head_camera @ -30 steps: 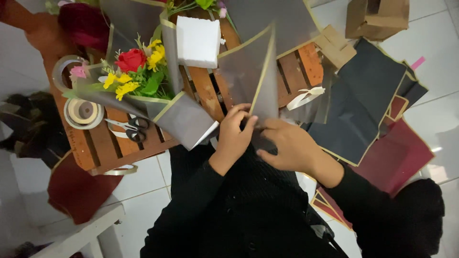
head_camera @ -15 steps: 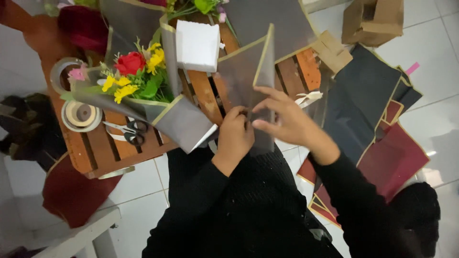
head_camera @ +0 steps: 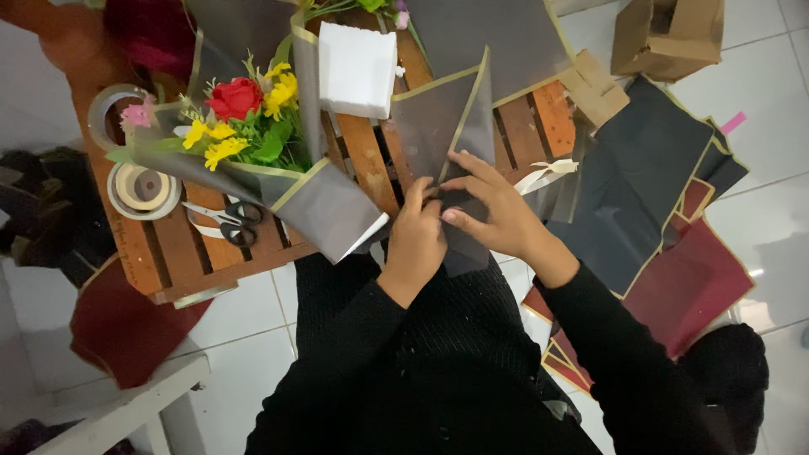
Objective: Wrapping a small bouquet of flowers with decorative paper and securing it with tape
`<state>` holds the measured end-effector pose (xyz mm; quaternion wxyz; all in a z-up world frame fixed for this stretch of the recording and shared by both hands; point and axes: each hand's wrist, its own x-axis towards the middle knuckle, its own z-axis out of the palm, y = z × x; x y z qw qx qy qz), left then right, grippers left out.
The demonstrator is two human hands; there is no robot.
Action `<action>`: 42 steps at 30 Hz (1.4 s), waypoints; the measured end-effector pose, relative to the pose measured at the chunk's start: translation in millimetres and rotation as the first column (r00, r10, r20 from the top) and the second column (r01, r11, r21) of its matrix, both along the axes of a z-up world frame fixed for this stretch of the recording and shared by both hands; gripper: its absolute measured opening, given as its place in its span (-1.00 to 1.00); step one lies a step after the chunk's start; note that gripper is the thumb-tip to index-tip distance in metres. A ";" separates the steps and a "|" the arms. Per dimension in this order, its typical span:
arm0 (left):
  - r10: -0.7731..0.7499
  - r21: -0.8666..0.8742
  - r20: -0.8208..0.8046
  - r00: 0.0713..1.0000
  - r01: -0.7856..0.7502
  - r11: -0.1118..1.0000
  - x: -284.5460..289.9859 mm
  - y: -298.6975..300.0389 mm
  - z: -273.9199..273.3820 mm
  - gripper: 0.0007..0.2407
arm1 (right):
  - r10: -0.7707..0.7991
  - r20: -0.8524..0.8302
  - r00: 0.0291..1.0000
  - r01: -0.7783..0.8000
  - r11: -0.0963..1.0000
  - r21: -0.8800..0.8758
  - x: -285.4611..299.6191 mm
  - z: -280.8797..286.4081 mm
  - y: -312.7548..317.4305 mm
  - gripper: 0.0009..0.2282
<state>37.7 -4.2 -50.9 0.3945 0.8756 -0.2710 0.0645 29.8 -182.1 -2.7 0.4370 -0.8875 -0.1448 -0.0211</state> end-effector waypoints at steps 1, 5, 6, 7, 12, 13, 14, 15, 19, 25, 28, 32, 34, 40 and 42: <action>0.001 -0.001 0.000 1.000 -0.001 1.000 -3.5 -2.2 27.2 -0.87 | 0.001 0.000 1.000 -0.001 1.000 -0.001 -0.6 -1.7 0.5 -0.66; 0.013 -0.095 -0.074 0.997 -0.020 0.995 -13.1 -4.5 63.7 -0.81 | -0.016 0.027 1.000 0.015 0.999 0.035 -0.7 -10.5 1.9 -0.66; 0.014 -0.081 -0.007 1.000 -0.014 0.997 -14.1 -3.3 55.0 -0.79 | -0.019 0.032 0.999 0.017 0.998 0.057 0.8 -13.2 2.4 -0.66; 0.017 -0.080 -0.008 1.000 -0.017 0.997 -15.8 -0.6 29.3 -0.79 | -0.016 0.031 0.999 0.014 0.998 0.057 0.2 -14.0 5.0 -0.66; -0.089 0.116 0.052 0.995 0.083 0.990 -16.7 5.0 -18.4 -0.57 | -0.182 0.066 0.981 0.169 0.972 0.165 5.2 -12.9 3.6 -0.89; -0.085 0.116 0.049 0.995 0.079 0.990 -17.3 5.6 -10.9 -0.57 | -0.178 0.063 0.982 0.165 0.972 0.164 5.4 -17.2 2.4 -0.89; -0.076 0.095 0.064 0.995 0.069 0.993 -18.1 6.2 -3.5 -0.63 | -0.313 0.019 0.950 0.306 0.939 0.159 5.2 -21.5 1.1 -0.92; -0.066 0.074 0.079 0.995 0.060 0.995 -19.0 6.9 4.1 -0.68 | -0.442 -0.024 0.897 0.440 0.886 0.147 4.7 -25.6 -0.1 -0.94; -0.041 0.071 0.146 0.988 0.031 0.997 -18.0 3.7 -18.5 -0.69 | -0.404 -0.235 0.884 0.466 0.796 0.385 16.4 -12.6 5.0 -0.90; -0.053 0.107 0.138 0.989 0.039 0.994 -17.0 2.8 -5.4 -0.69 | -0.484 0.086 0.871 0.433 0.838 0.331 17.0 -18.4 27.1 -0.94; -0.015 -0.060 0.009 1.000 0.016 0.998 -21.6 2.5 5.4 -0.72 | -0.500 0.304 0.811 0.456 0.866 0.206 14.8 -17.8 28.8 -0.97; -0.055 0.043 0.144 0.988 0.049 0.998 -19.5 2.4 -28.3 -0.70 | -0.440 0.536 0.720 0.490 0.870 0.056 22.9 -24.1 26.9 -0.96; -0.056 0.066 0.158 0.986 0.046 0.997 -17.7 2.6 -32.8 -0.69 | -0.428 0.578 0.695 0.515 0.857 0.016 28.5 -21.2 27.3 -0.97; -0.040 -0.072 -0.086 0.996 0.034 0.997 -21.3 5.1 12.5 -0.70 | -0.399 0.616 0.680 0.526 0.850 -0.031 40.1 -17.9 34.2 -0.98; -0.012 0.036 -0.007 1.000 0.013 0.999 -21.3 3.4 7.0 -0.69 | -0.359 0.654 0.666 0.553 0.826 -0.110 41.1 -28.1 38.7 -0.96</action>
